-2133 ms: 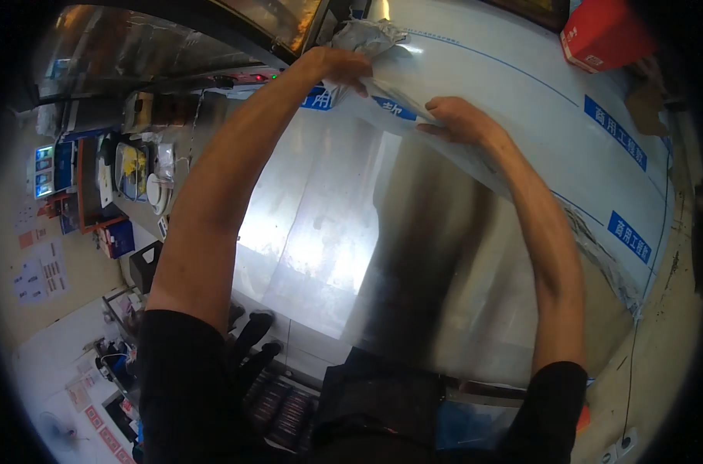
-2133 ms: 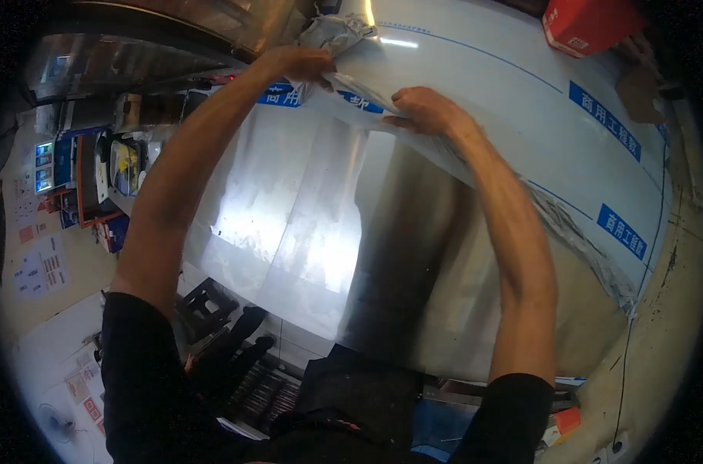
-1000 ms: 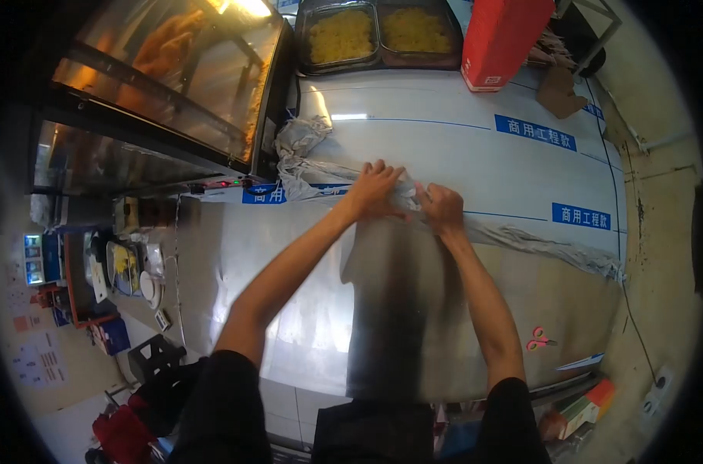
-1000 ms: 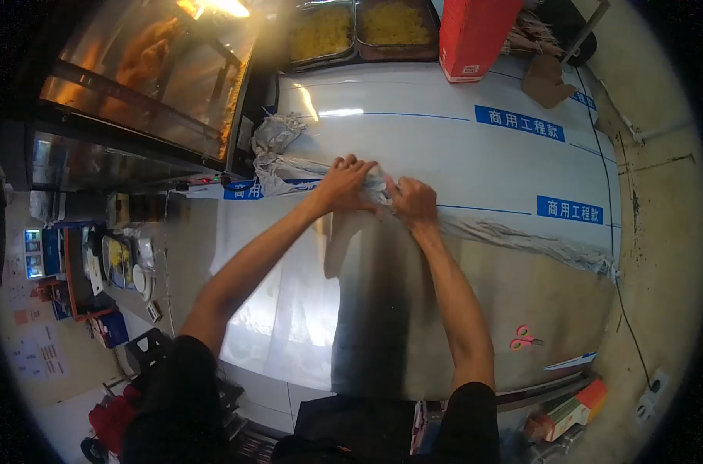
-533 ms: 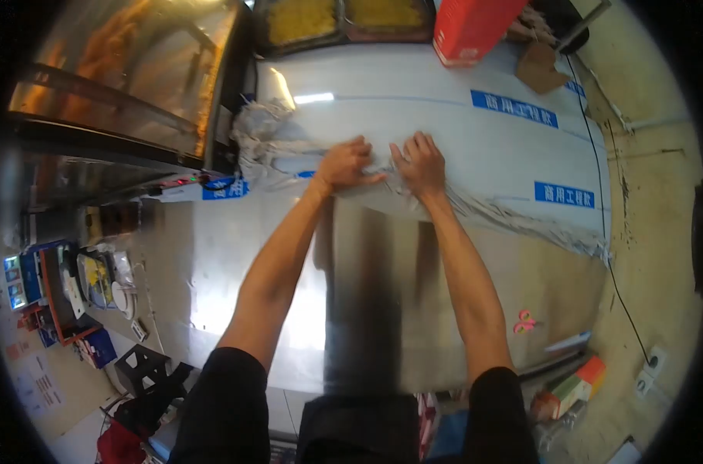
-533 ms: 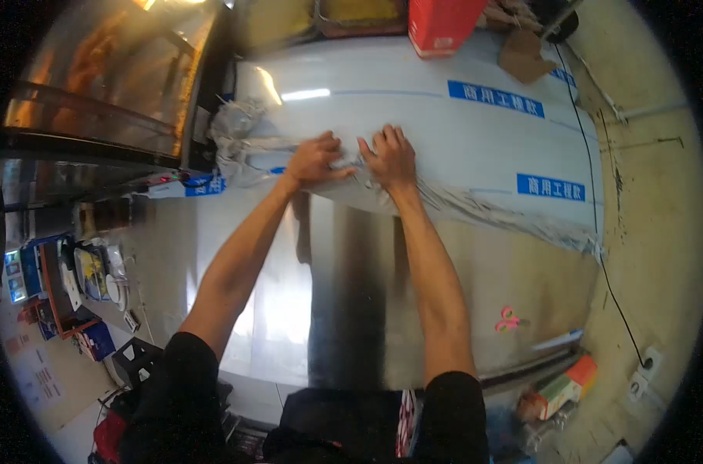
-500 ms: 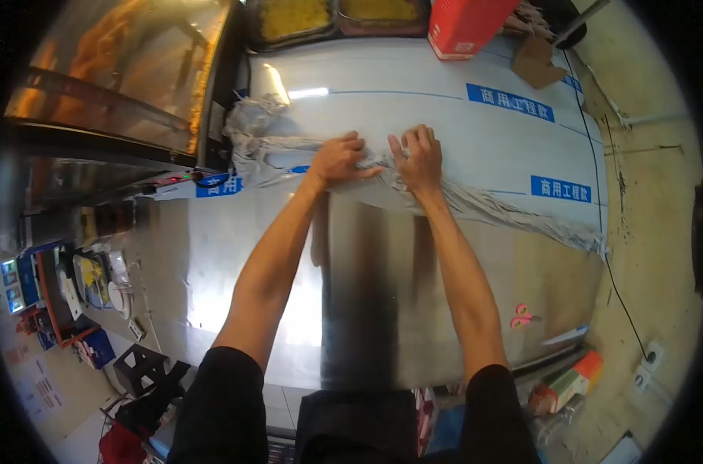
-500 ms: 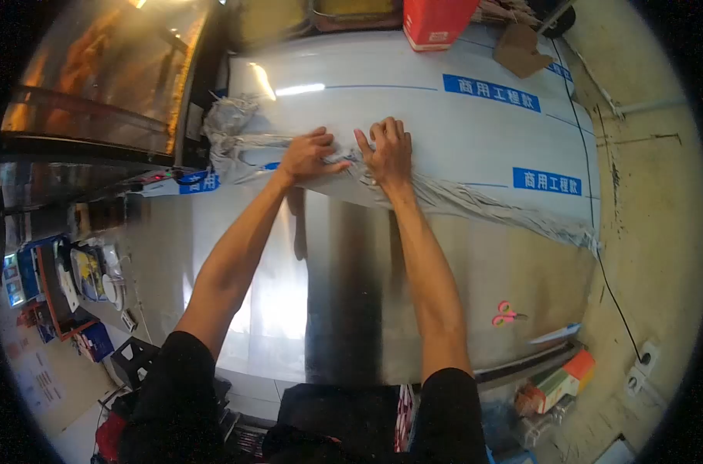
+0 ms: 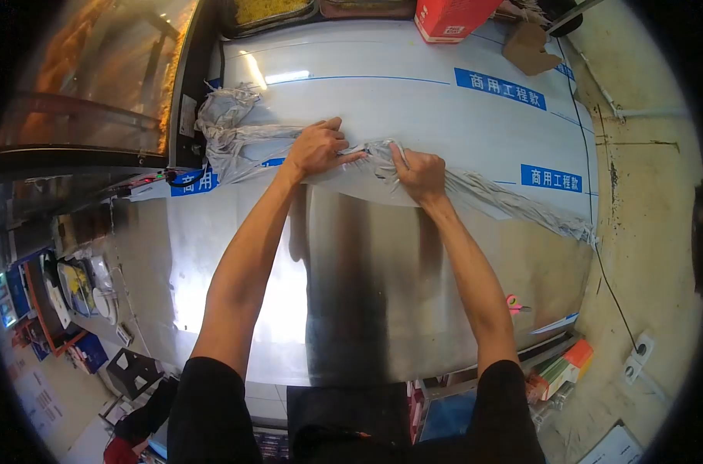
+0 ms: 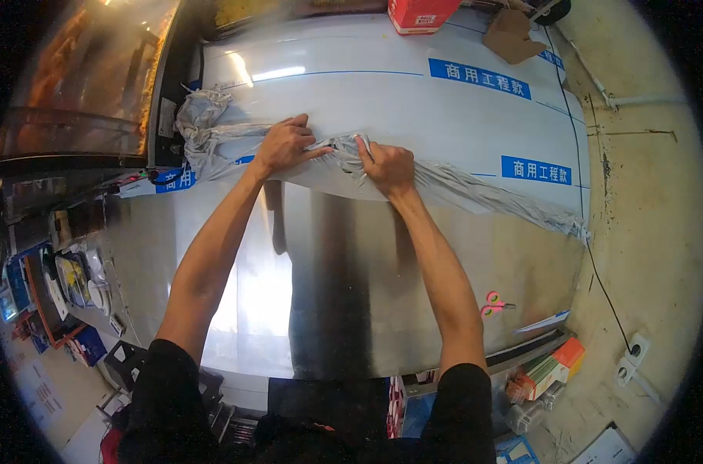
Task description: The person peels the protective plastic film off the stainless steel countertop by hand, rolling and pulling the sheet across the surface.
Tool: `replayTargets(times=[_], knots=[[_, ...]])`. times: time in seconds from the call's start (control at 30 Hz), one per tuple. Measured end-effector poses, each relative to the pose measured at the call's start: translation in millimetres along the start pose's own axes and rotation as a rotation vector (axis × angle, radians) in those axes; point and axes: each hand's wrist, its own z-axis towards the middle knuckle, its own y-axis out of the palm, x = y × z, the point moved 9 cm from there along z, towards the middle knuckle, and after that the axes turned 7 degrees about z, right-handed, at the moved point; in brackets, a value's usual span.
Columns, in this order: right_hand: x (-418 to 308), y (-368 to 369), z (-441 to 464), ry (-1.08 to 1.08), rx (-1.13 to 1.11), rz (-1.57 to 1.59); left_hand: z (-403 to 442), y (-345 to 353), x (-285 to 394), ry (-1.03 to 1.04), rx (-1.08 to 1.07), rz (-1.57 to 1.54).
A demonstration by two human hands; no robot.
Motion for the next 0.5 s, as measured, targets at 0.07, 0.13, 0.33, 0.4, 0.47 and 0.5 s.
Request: replayTargets(times=[0.07, 0.13, 0.33, 0.4, 0.47, 0.5], knots=[[0, -1, 3, -0.022, -0.003, 0.033, -2, 3, -2, -0.013, -0.007, -0.019], [2, -2, 5, -0.046, -0.006, 0.060, -2, 4, -4, 0.009, 0.028, -0.021], [2, -2, 9, -0.085, 0.002, 0.057, -3, -7, -3, -0.115, 0.071, 0.063], [2, -3, 10, -0.092, 0.031, 0.025, -7, 0, -6, -0.124, 0.060, 0.076], [5, -8, 14, -0.055, 0.070, 0.021, -2, 1, -11, -0.137, 0.063, 0.085], [6, -12, 13, -0.019, 0.091, 0.031, -3, -2, -11, -0.142, 0.080, 0.079]])
